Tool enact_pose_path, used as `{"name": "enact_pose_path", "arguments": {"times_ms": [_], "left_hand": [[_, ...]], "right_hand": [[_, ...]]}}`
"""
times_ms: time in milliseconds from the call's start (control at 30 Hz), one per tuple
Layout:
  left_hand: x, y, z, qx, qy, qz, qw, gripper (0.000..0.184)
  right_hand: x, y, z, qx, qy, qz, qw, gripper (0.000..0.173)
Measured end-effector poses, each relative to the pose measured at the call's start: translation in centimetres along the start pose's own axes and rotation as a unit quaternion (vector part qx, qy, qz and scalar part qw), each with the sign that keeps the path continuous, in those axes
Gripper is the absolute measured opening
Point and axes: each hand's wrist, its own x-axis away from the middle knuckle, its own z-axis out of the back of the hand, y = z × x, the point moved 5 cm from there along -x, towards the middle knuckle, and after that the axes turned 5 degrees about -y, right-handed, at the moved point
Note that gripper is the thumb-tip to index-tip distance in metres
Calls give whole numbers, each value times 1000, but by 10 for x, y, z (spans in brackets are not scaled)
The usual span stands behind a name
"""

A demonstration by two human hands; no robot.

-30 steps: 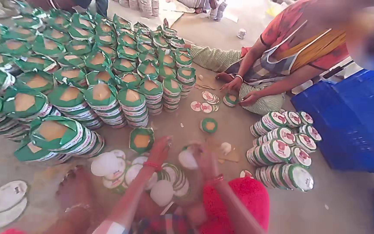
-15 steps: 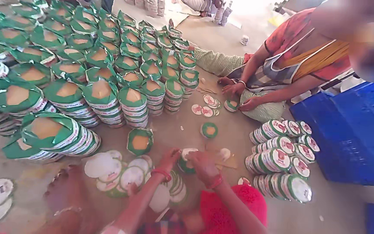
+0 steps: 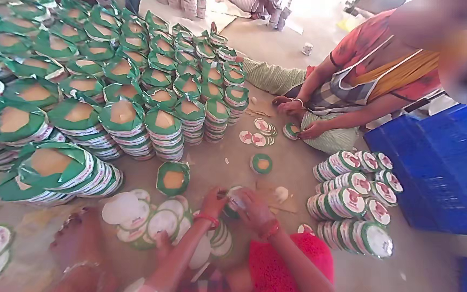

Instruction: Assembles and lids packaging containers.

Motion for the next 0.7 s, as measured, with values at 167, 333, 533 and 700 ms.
{"name": "enact_pose_path", "arguments": {"times_ms": [167,333,533,700], "left_hand": [[1,-2,1,8,-6,-6,1000,42],[6,0,1,14,-4,-6,1000,40],[8,-2,2,1,-12,-29,999,41],[7,-8,-6,38,32,-48,998,33]], "right_hand": [[-6,5,-16,34,-67,-56,996,46],[3,5,-25,56,-16,-48,997,47],[9,7,-35,50,10,-14,999,47],[12,11,-39,25,-21,-64,997,49]]}}
